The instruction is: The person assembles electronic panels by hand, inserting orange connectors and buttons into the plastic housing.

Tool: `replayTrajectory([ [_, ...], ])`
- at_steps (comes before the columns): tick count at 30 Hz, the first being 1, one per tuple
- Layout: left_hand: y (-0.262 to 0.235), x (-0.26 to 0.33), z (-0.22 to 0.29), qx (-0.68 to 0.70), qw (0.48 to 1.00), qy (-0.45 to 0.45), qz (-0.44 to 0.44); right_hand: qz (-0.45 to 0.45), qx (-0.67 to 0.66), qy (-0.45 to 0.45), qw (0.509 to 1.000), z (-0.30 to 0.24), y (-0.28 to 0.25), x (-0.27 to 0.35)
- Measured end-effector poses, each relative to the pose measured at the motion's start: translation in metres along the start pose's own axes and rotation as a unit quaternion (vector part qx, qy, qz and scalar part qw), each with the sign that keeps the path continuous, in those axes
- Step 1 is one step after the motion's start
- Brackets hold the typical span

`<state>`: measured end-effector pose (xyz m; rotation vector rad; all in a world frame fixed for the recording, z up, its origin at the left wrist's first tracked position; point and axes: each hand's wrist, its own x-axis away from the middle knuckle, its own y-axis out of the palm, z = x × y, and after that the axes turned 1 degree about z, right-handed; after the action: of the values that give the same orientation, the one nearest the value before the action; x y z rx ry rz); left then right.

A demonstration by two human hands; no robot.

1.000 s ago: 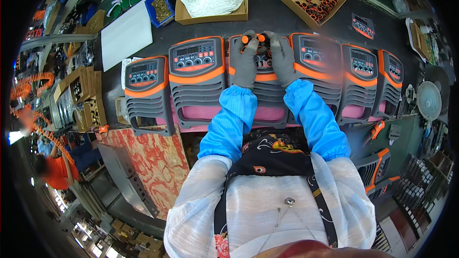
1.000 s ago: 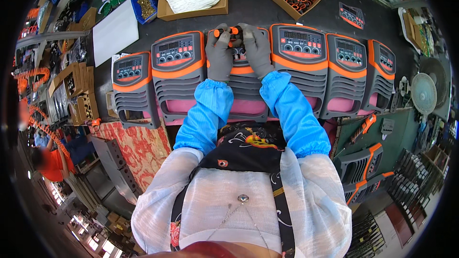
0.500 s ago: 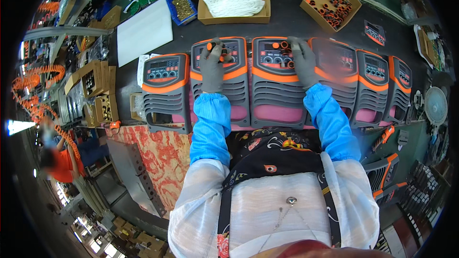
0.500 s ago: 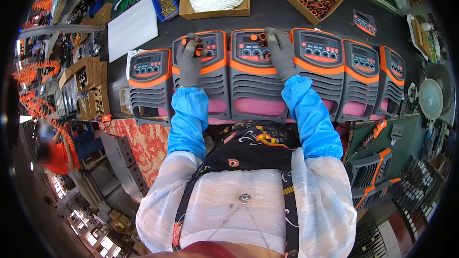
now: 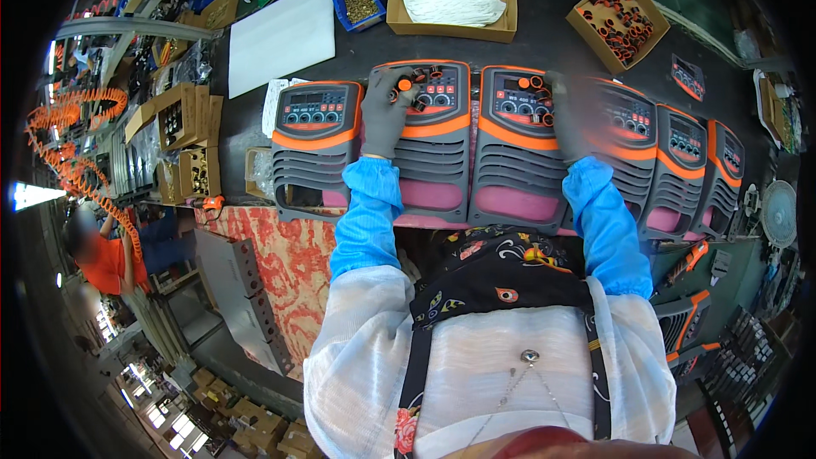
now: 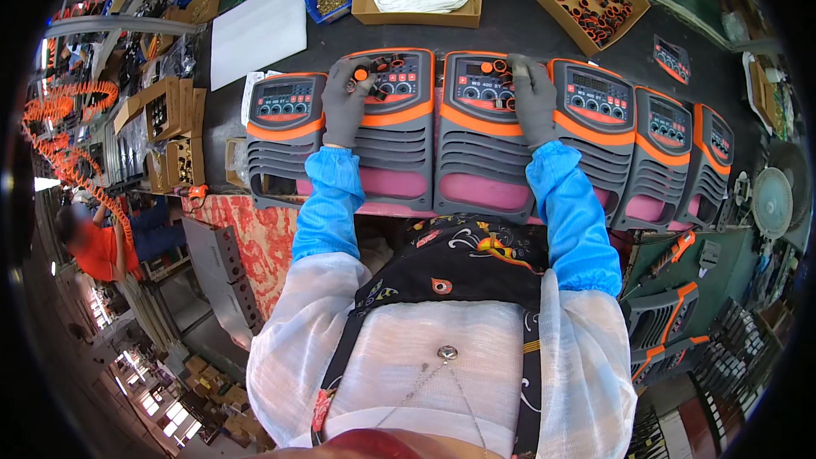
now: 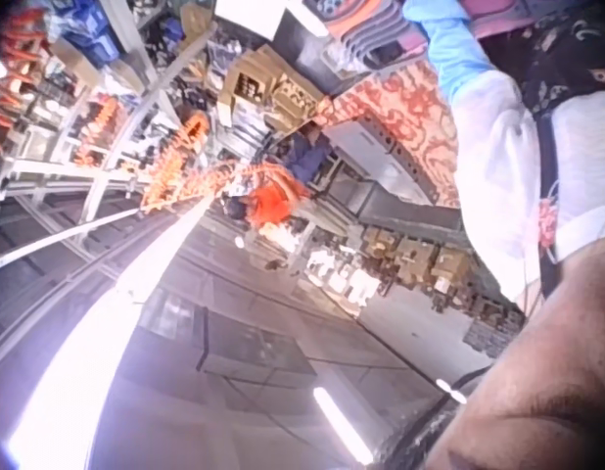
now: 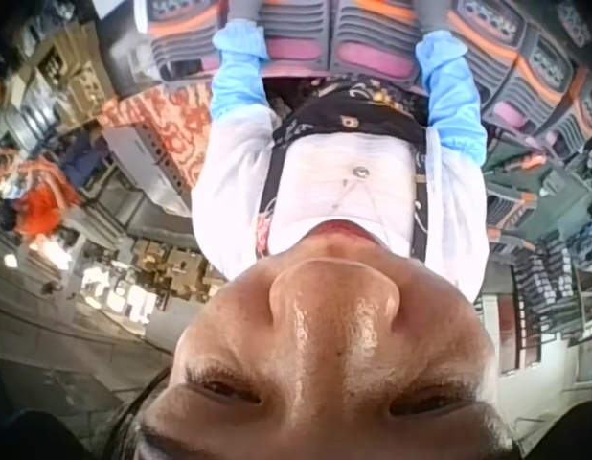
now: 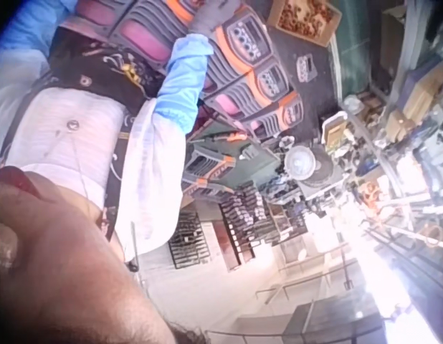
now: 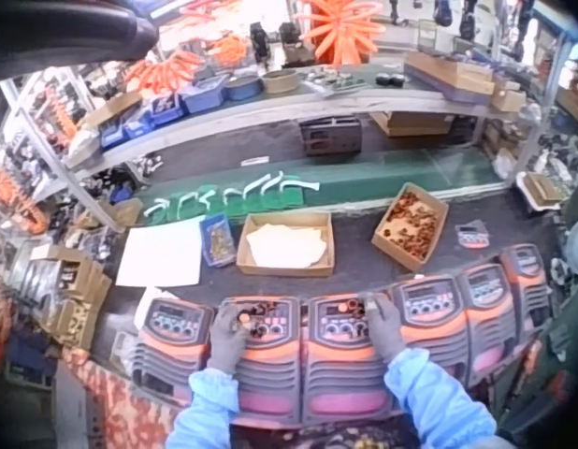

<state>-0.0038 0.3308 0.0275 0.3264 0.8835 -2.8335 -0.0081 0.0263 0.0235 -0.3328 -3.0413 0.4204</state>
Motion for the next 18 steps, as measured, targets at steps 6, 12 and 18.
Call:
replayTrajectory([
  [6, -0.026, 0.001, -0.005, -0.039, 0.998, 0.017, 0.044, 0.014, 0.094, -0.046, 0.994, -0.022, -0.001, 0.006],
  [12, -0.087, -0.008, -0.063, -0.177, 0.980, -0.028, 0.087, 0.022, -0.021, -0.028, 0.999, 0.011, 0.001, 0.000],
  [18, -0.130, -0.002, -0.102, -0.414, 0.910, -0.010, -0.015, -0.005, -0.012, -0.045, 0.999, 0.035, 0.006, -0.006],
])
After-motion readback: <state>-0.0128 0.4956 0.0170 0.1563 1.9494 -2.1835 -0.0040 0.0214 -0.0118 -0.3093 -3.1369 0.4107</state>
